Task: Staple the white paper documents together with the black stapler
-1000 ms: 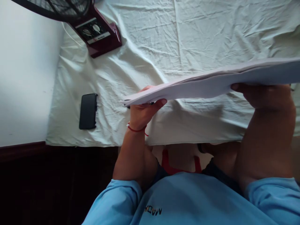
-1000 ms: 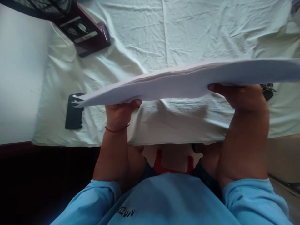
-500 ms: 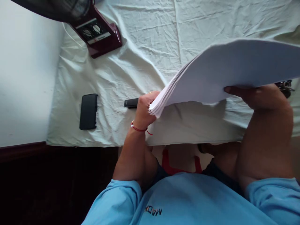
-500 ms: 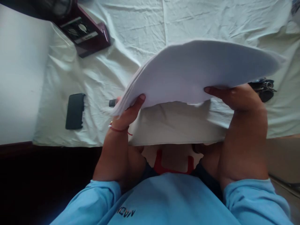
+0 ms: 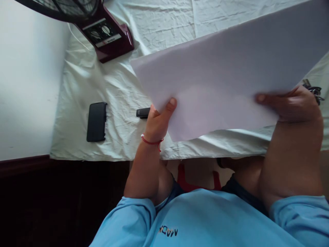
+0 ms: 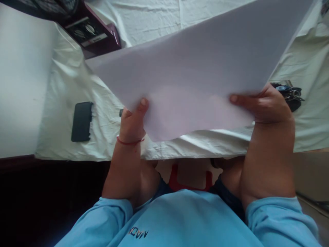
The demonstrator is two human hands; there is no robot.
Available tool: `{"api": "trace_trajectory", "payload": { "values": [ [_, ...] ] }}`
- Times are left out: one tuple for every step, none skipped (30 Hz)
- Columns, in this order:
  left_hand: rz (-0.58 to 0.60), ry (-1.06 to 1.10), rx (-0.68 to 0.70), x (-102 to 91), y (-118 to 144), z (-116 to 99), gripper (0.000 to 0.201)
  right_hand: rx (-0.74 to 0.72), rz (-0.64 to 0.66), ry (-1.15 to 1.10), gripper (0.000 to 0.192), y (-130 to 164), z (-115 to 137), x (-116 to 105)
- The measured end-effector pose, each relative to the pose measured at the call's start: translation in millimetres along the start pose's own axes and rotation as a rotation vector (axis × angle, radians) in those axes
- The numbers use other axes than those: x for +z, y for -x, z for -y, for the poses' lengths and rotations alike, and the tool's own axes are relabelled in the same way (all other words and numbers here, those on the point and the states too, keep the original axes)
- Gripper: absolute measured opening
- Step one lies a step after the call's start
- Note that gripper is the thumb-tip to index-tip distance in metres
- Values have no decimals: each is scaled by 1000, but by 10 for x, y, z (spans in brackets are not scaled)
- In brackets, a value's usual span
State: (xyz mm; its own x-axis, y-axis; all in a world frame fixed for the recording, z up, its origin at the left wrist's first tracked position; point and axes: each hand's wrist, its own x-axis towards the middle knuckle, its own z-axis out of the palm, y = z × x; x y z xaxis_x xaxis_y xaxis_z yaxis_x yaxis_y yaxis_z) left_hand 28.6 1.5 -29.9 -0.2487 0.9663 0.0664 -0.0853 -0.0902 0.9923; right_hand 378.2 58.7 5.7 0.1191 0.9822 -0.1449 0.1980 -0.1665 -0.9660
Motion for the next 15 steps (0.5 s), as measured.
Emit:
{"api": "trace_trajectory", "payload": {
  "values": [
    [-20, 7, -1, 15, -9, -11, 51, 14, -19, -12, 51, 19, 35, 31],
    [-25, 12, -1, 26, -17, -24, 50, 29, -38, -32, 49, 29, 64, 62],
    [-12, 15, -2, 33, -24, -38, 48, 48, -53, -51, 49, 27, 82, 88],
    [9, 14, -7, 37, -30, -53, 46, 71, -59, -67, 50, 14, 85, 107],
    [28, 15, -16, 39, -33, -67, 44, 86, -69, -79, 52, -8, 73, 115],
    [40, 16, -26, 38, -34, -79, 44, 88, -86, -87, 56, -36, 49, 113],
    [50, 16, -32, 36, -34, -89, 45, 74, -108, -93, 60, -64, 15, 101],
    [60, 16, -34, 33, -32, -94, 47, 44, -140, -98, 63, -89, -24, 81],
    [65, 15, -29, 31, -29, -95, 47, 7, -172, -100, 64, -109, -63, 56],
    [63, 13, -12, 29, -26, -91, 46, -22, -202, -92, 65, -120, -99, 28],
    [58, 7, 15, 27, -22, -81, 44, -40, -225, -72, 65, -125, -130, -2],
    [49, -2, 52, 25, -18, -67, 41, -47, -237, -39, 65, -125, -156, -32],
    [37, -15, 95, 21, -13, -49, 38, -54, -246, 0, 66, -123, -178, -61],
    [15, -31, 143, 16, -6, -29, 38, -63, -247, 45, 67, -120, -200, -90],
    [-10, -56, 187, 9, 1, -7, 39, -86, -234, 102, 69, -120, -223, -119]
  ]
}}
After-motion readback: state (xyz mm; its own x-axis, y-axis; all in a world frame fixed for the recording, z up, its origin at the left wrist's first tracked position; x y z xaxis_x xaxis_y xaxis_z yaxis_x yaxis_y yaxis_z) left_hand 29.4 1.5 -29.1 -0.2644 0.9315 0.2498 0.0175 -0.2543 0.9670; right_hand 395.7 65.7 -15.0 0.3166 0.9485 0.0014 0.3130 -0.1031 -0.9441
